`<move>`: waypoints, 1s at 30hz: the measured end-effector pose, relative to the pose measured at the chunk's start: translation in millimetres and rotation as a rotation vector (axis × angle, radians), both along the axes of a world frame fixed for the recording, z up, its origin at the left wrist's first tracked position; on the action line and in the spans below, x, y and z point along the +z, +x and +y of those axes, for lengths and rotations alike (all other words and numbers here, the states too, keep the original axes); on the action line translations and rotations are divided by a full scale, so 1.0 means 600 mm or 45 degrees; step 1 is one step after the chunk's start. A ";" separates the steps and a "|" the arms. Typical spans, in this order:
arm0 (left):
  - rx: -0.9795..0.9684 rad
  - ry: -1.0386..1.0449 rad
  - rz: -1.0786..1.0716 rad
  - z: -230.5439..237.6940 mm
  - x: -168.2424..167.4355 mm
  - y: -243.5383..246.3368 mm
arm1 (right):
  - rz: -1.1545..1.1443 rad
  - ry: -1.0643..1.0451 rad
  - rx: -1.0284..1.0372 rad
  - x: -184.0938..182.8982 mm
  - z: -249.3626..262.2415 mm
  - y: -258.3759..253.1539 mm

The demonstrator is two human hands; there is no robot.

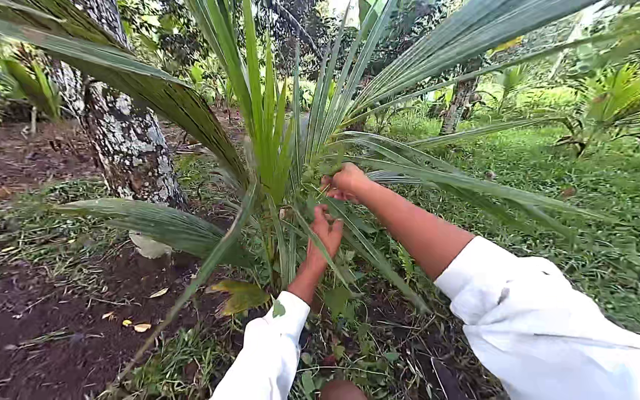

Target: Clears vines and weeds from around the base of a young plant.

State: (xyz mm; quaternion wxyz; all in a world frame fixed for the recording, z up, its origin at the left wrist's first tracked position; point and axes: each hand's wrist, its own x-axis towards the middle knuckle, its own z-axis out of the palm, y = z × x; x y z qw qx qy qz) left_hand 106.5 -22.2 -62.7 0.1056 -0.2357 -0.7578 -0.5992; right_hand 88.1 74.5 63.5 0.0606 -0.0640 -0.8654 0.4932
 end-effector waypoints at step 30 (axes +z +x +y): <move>0.152 -0.017 -0.454 -0.064 0.119 -0.108 | 0.047 -0.022 0.089 -0.108 -0.036 0.027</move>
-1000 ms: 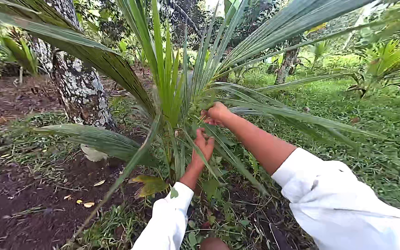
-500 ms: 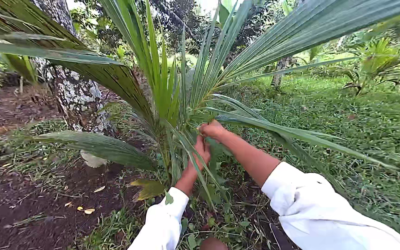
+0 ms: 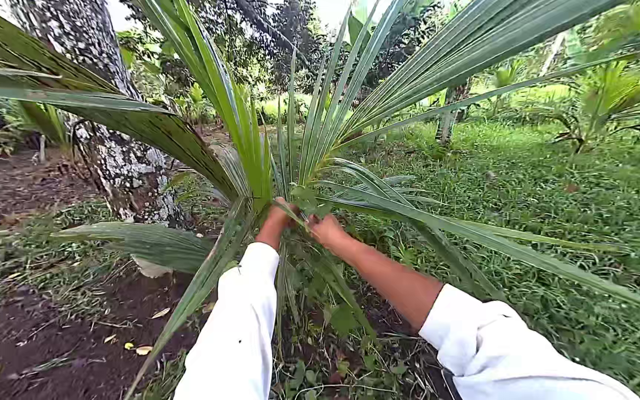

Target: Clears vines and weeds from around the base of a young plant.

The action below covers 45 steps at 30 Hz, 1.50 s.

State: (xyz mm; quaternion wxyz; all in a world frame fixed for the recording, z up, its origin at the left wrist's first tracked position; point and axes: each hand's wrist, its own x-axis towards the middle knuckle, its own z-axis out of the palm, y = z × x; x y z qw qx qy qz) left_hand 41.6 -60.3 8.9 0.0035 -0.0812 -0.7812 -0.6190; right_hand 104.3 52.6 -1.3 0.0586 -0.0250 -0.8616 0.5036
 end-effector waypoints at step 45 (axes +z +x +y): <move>-0.813 -0.187 0.559 -0.011 0.137 0.158 | 0.717 0.907 -0.348 0.267 0.204 0.037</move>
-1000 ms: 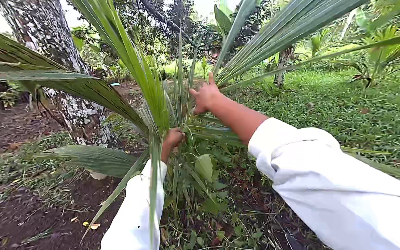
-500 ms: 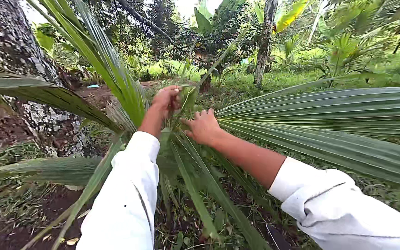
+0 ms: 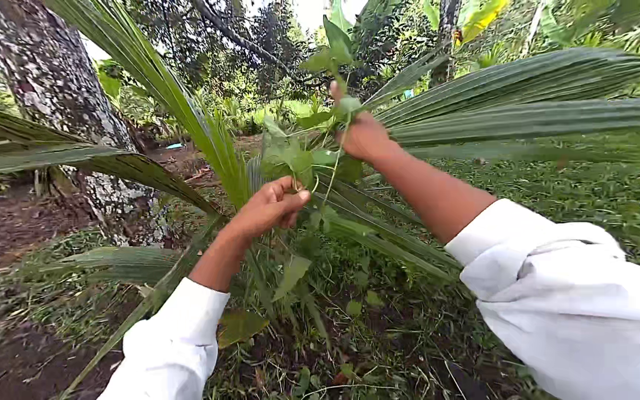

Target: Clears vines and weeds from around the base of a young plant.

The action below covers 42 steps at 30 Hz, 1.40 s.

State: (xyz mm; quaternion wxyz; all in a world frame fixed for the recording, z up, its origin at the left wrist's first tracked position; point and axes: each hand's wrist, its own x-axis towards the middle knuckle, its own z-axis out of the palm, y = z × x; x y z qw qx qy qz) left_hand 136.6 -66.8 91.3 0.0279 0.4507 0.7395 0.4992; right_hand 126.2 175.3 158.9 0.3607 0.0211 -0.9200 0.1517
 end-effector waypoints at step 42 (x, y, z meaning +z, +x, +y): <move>-0.703 -1.118 0.744 0.372 -0.288 0.331 | -1.131 -0.466 -0.261 -0.124 0.199 0.249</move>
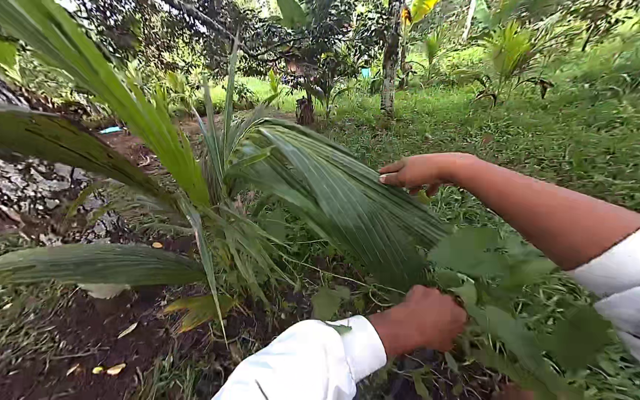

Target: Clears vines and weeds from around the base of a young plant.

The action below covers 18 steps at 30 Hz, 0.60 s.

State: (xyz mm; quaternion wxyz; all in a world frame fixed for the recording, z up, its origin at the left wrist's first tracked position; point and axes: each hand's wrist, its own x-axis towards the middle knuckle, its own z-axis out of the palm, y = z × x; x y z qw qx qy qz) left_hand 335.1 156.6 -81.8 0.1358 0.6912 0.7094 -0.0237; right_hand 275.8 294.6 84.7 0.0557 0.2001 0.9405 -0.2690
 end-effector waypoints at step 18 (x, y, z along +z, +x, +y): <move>0.327 -0.154 -0.187 -0.021 -0.330 -0.030 | -0.031 -0.826 0.022 -0.554 -0.059 0.050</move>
